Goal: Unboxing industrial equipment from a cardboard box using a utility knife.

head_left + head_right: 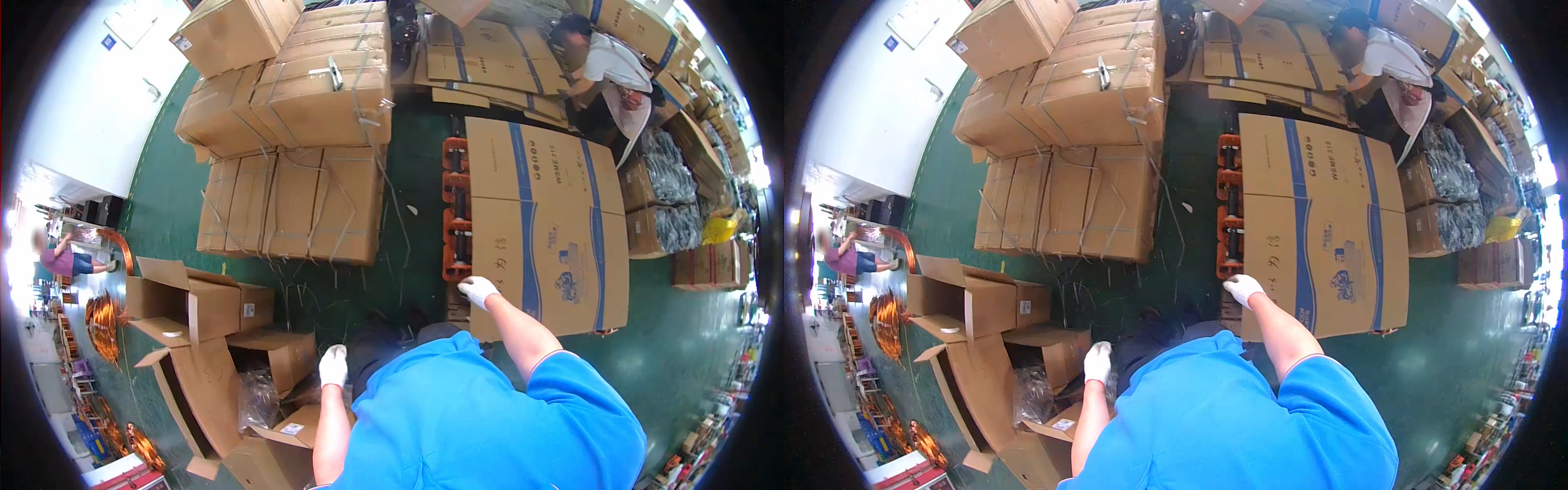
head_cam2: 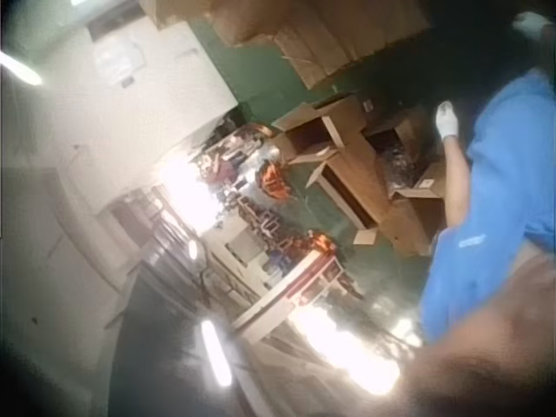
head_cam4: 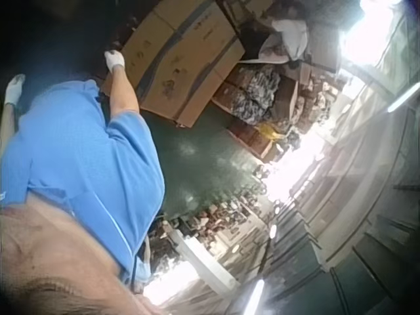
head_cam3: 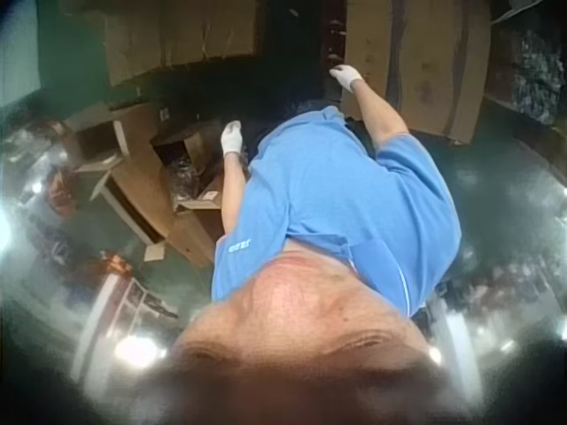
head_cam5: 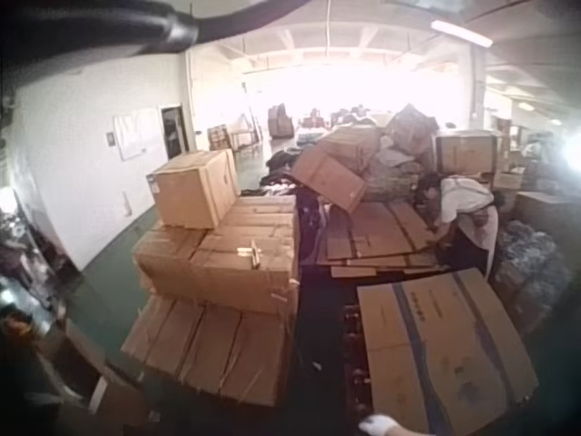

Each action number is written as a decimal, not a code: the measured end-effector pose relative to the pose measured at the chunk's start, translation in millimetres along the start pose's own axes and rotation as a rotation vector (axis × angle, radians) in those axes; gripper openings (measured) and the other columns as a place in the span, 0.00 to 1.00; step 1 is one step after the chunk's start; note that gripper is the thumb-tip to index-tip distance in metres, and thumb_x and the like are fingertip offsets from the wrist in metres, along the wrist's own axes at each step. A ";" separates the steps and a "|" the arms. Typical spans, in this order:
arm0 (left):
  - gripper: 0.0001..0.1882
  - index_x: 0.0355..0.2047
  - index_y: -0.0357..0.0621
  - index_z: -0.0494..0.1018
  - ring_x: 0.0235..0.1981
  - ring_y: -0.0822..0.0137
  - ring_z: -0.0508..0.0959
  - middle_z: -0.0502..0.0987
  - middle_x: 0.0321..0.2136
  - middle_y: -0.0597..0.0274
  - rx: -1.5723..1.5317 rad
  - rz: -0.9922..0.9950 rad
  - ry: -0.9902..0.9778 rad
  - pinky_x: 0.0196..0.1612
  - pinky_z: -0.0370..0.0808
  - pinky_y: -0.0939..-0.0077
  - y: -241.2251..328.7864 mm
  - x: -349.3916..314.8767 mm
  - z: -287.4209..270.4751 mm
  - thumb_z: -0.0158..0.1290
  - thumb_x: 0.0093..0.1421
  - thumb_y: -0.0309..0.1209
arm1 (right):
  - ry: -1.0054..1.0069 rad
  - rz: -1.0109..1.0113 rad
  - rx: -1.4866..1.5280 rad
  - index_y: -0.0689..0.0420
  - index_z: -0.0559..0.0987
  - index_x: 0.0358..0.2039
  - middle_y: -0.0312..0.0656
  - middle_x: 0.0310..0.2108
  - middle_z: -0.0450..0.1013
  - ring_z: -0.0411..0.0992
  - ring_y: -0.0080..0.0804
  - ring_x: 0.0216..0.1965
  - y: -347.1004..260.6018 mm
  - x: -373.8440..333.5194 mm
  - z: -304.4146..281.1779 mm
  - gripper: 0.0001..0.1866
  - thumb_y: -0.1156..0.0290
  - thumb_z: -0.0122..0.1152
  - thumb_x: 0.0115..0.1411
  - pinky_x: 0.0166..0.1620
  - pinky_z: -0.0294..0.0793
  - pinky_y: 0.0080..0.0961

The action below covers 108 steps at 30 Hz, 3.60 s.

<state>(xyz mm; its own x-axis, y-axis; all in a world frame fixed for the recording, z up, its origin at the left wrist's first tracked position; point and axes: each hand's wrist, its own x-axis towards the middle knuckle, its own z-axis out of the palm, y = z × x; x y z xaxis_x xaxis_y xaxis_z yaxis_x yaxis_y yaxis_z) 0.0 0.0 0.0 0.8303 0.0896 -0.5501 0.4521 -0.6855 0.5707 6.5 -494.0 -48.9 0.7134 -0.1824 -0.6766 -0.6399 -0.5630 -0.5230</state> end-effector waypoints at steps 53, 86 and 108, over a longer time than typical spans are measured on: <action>0.28 0.49 0.46 0.83 0.55 0.42 0.80 0.83 0.52 0.46 0.143 -0.167 0.073 0.59 0.75 0.50 131.3 391.2 -225.3 0.45 0.70 0.54 | 0.893 -0.344 -0.145 0.48 0.76 0.63 0.46 0.51 0.83 0.82 0.50 0.49 -595.4 474.2 -192.4 0.28 0.58 0.63 0.61 0.52 0.79 0.47; 0.26 0.54 0.46 0.81 0.58 0.42 0.78 0.81 0.54 0.44 0.165 -0.052 0.202 0.63 0.73 0.55 191.0 435.5 -275.6 0.50 0.69 0.51 | 0.933 -0.365 -0.171 0.49 0.84 0.36 0.46 0.31 0.82 0.78 0.51 0.39 -641.5 461.1 -200.9 0.16 0.50 0.64 0.60 0.50 0.72 0.47; 0.33 0.73 0.39 0.63 0.73 0.57 0.63 0.63 0.74 0.54 0.369 1.009 0.124 0.75 0.58 0.68 921.7 947.8 -660.0 0.43 0.78 0.50 | 1.014 -0.437 -0.065 0.53 0.76 0.50 0.43 0.34 0.77 0.77 0.43 0.38 -656.0 465.0 -189.0 0.22 0.59 0.65 0.57 0.46 0.72 0.41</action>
<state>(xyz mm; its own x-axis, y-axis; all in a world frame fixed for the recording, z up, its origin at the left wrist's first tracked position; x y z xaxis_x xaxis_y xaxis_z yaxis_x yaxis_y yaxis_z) 1418.8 -70.0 407.0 0.8011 -0.5800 0.1480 -0.5674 -0.6571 0.4962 812.0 -361.9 77.5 0.7964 -0.5168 0.3142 -0.2809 -0.7762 -0.5645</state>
